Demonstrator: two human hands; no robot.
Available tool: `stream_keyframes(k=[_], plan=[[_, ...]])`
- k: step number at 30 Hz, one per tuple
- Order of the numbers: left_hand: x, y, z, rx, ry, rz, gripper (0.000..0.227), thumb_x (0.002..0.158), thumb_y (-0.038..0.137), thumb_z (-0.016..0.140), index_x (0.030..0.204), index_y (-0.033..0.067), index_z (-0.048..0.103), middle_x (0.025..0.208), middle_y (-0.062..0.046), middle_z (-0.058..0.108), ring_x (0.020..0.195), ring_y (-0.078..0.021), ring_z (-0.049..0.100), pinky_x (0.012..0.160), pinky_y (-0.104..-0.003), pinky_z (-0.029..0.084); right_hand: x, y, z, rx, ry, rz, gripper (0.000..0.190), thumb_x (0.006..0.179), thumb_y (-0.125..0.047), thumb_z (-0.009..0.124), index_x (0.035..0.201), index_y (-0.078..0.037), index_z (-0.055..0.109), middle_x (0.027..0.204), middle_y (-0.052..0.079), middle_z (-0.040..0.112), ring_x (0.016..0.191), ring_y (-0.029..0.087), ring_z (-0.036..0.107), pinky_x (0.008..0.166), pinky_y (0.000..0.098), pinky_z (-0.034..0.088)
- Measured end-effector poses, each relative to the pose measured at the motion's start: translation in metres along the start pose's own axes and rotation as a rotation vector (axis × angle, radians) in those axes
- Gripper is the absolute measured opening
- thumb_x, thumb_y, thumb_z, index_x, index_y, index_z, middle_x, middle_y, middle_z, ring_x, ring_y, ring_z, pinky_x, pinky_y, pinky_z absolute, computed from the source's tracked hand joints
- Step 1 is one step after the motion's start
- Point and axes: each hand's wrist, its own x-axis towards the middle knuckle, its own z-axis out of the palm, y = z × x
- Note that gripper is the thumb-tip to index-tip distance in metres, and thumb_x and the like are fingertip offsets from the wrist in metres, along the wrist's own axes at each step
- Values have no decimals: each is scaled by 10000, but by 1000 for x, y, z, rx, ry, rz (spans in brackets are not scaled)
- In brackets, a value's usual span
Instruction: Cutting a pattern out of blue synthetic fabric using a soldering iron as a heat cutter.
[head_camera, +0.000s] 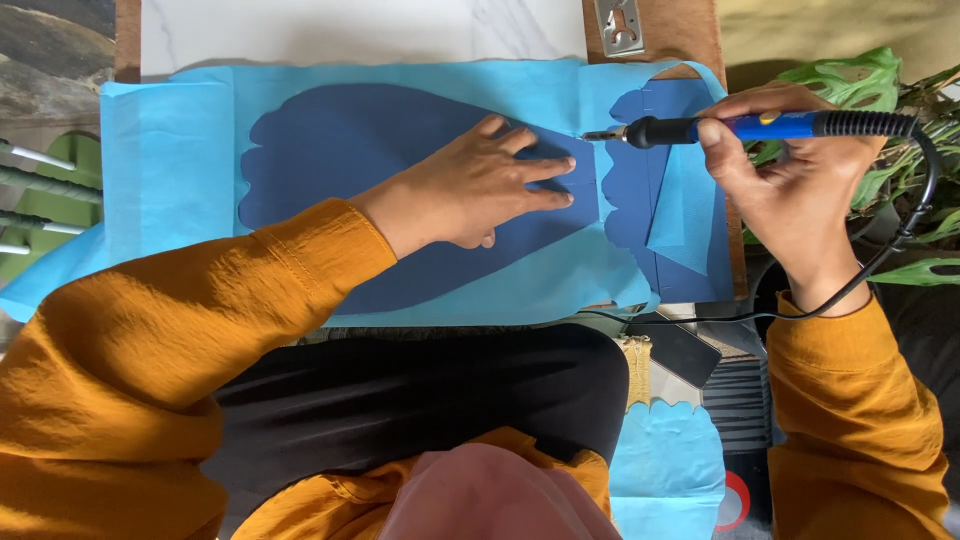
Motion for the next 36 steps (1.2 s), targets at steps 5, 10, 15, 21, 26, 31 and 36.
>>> stream_keyframes(k=[5, 10, 15, 21, 26, 31, 36], plan=[[-1, 2, 5, 16, -1, -6, 894, 539, 335, 772, 1317, 287, 334, 1433, -25, 224, 1226, -336, 325, 935, -447, 308, 5, -1, 3, 2, -13, -19, 179, 1016, -12, 609, 926, 143, 616, 899, 244, 614, 843, 335, 615, 776, 408, 496], [-8, 2, 9, -113, 51, -8, 808, 597, 207, 735, 1312, 231, 360, 1411, -128, 228, 1261, -338, 274, 1015, -440, 235, 10, -4, 10, 28, -4, -11, 165, 1009, -7, 616, 927, 136, 614, 912, 232, 613, 846, 321, 609, 777, 392, 488], [-9, 1, 11, -157, 40, 4, 837, 577, 132, 740, 1315, 200, 351, 1416, -160, 196, 1282, -349, 222, 1044, -459, 175, 17, -6, 15, 34, -11, -30, 182, 1001, -15, 620, 905, 139, 619, 911, 244, 618, 852, 331, 619, 779, 404, 502], [-11, 3, 5, -62, 37, -75, 809, 591, 313, 740, 1306, 309, 361, 1412, -29, 265, 1195, -397, 320, 935, -533, 277, 25, -12, 22, 54, -9, -63, 152, 990, 25, 622, 895, 143, 612, 935, 261, 621, 933, 366, 641, 834, 425, 515], [-13, 5, 0, -131, -46, -102, 778, 676, 255, 697, 1342, 300, 298, 1443, -23, 175, 1263, -409, 229, 929, -532, 296, 30, -10, 27, 51, -16, -79, 174, 987, -8, 625, 914, 150, 610, 916, 262, 621, 861, 339, 631, 776, 403, 507], [-16, 5, 6, -182, 37, -81, 764, 644, 197, 722, 1314, 262, 359, 1405, -92, 215, 1250, -405, 241, 953, -514, 309, 34, -13, 32, 64, -24, -83, 178, 986, -1, 618, 878, 141, 625, 914, 245, 622, 843, 315, 620, 772, 388, 499], [-17, 3, 13, -206, 109, -60, 757, 625, 161, 737, 1299, 241, 402, 1356, -118, 275, 1230, -419, 269, 921, -510, 361, 37, -16, 35, 56, -23, -98, 191, 988, -5, 612, 867, 142, 624, 906, 241, 625, 839, 315, 619, 779, 392, 492]])
